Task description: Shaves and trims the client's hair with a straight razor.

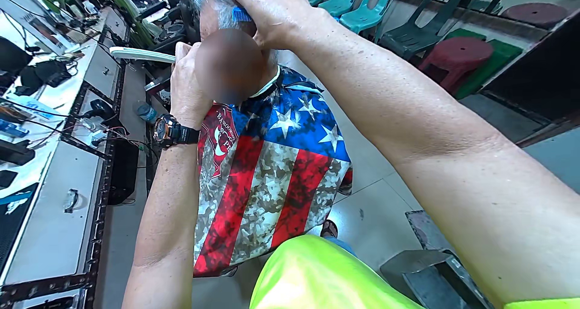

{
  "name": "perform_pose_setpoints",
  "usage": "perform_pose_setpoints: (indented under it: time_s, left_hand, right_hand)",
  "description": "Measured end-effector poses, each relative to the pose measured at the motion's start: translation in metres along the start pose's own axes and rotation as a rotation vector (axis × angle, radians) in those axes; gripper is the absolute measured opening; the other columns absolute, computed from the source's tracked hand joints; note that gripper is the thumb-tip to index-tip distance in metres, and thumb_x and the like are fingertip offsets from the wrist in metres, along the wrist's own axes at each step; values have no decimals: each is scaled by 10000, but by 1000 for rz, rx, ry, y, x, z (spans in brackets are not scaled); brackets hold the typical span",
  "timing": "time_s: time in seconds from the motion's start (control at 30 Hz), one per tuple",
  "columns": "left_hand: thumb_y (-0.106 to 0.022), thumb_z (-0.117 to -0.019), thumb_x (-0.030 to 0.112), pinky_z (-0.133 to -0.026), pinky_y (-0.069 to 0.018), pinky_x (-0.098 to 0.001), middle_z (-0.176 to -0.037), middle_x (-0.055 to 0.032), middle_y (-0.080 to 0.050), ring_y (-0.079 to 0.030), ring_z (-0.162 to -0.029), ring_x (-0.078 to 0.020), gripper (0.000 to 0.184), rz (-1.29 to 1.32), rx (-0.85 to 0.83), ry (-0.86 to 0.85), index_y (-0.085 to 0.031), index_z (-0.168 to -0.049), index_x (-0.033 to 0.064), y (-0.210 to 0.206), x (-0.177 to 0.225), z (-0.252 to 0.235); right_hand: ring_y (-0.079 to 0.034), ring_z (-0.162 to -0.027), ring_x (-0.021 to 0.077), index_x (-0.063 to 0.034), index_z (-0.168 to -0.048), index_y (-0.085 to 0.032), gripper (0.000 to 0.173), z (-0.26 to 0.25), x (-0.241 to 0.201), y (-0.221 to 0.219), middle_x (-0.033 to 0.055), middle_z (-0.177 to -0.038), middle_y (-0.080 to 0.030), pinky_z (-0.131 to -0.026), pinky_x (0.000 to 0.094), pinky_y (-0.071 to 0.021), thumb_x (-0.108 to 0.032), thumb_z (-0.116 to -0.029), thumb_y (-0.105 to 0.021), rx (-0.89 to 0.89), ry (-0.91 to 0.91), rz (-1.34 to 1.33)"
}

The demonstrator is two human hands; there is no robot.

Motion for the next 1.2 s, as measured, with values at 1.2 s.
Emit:
perform_pose_setpoints:
  time_s: [1.2]
  left_hand:
    - [-465,-1045,82,-1041,-447,-439,-1332,-21,-674,-574,-1249,-280,305,-6,146,-20,-709,-1214,152,-6,4,5]
  right_hand:
    - [-620,-1141,454,-249,-1610,-319,947,4,2,3,251,-1516,-437,-898,645,-503,-400,-812,-807,-42,-40,23]
Point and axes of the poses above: each hand's wrist, its own z-axis away from the middle knuckle, its own y-axis out of the back of the hand, x = y × z, the point moved 8 cm from there along -z, towards the middle knuckle
